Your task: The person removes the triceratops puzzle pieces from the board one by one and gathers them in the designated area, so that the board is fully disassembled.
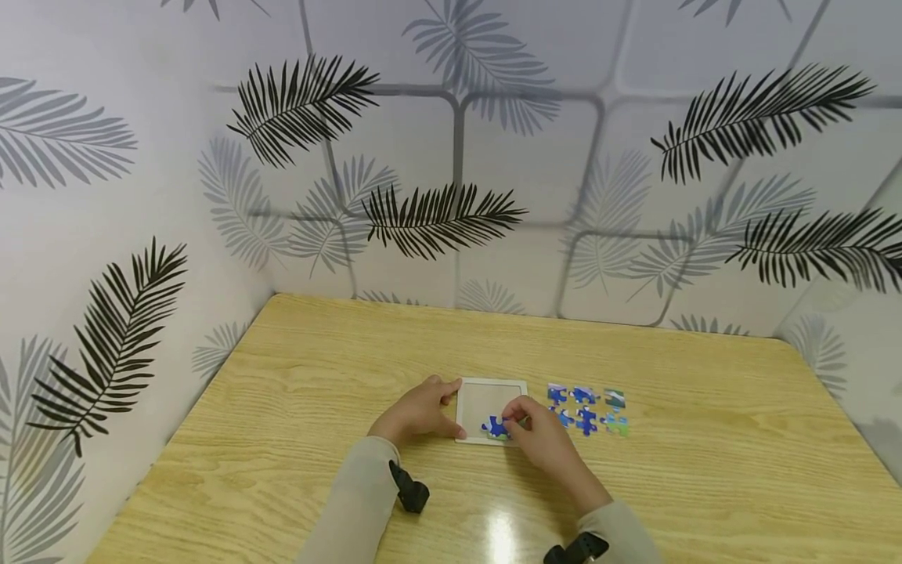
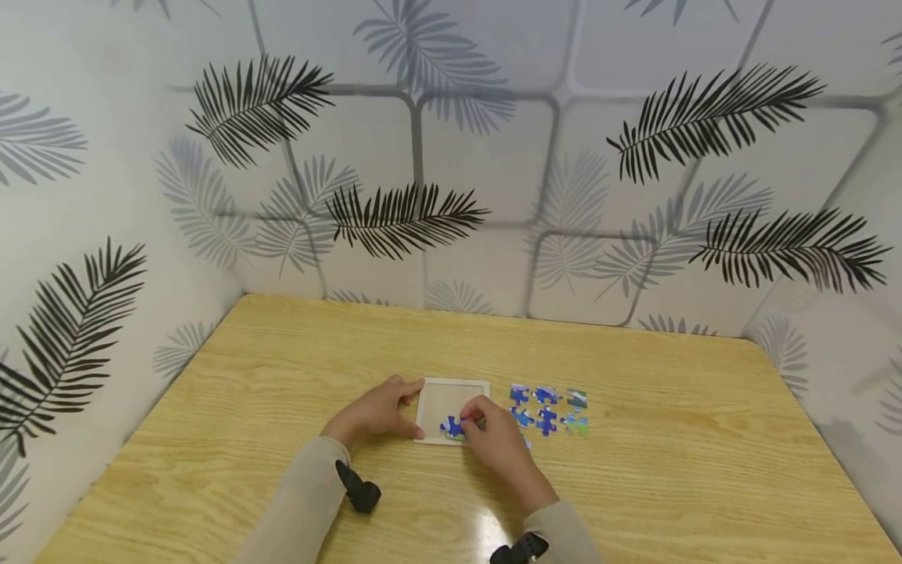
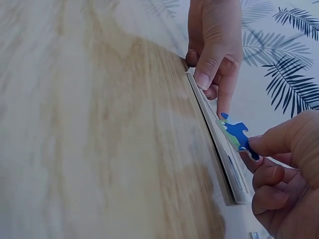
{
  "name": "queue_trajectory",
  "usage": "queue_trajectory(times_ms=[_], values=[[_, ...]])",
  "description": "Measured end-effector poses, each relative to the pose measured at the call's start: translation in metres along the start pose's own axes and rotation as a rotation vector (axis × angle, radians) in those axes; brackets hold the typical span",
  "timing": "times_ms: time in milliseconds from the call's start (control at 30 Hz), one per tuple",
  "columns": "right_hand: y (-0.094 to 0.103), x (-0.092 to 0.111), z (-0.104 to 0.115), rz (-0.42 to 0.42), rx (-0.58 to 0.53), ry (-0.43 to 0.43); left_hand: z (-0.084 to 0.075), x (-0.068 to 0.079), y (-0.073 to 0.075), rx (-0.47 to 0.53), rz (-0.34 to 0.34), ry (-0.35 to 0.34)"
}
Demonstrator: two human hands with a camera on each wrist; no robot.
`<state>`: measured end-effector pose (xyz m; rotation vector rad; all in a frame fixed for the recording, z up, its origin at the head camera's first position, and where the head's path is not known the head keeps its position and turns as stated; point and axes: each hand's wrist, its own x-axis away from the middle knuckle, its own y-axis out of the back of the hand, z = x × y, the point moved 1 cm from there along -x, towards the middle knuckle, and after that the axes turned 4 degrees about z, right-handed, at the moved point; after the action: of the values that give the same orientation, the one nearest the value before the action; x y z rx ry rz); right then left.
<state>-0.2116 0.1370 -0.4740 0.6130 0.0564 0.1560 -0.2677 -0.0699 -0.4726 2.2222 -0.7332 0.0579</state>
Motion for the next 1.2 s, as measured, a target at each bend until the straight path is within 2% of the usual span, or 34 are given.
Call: queue_trajectory(times_ms=[300,767,1200], values=[[0.024,0.014,-0.009,-0.011,-0.011,-0.046,-0.002,0.003,0.0,0.03,0.01,0.001],[0.074,0.04,-0.044,-0.051,0.065,-0.105,-0.004,0.004,0.001,0.052,0.014,0.016],[0.092,0.051,-0.063,-0.084,0.112,-0.129,-0.005,0.005,0.002,0.058,0.017,0.012]])
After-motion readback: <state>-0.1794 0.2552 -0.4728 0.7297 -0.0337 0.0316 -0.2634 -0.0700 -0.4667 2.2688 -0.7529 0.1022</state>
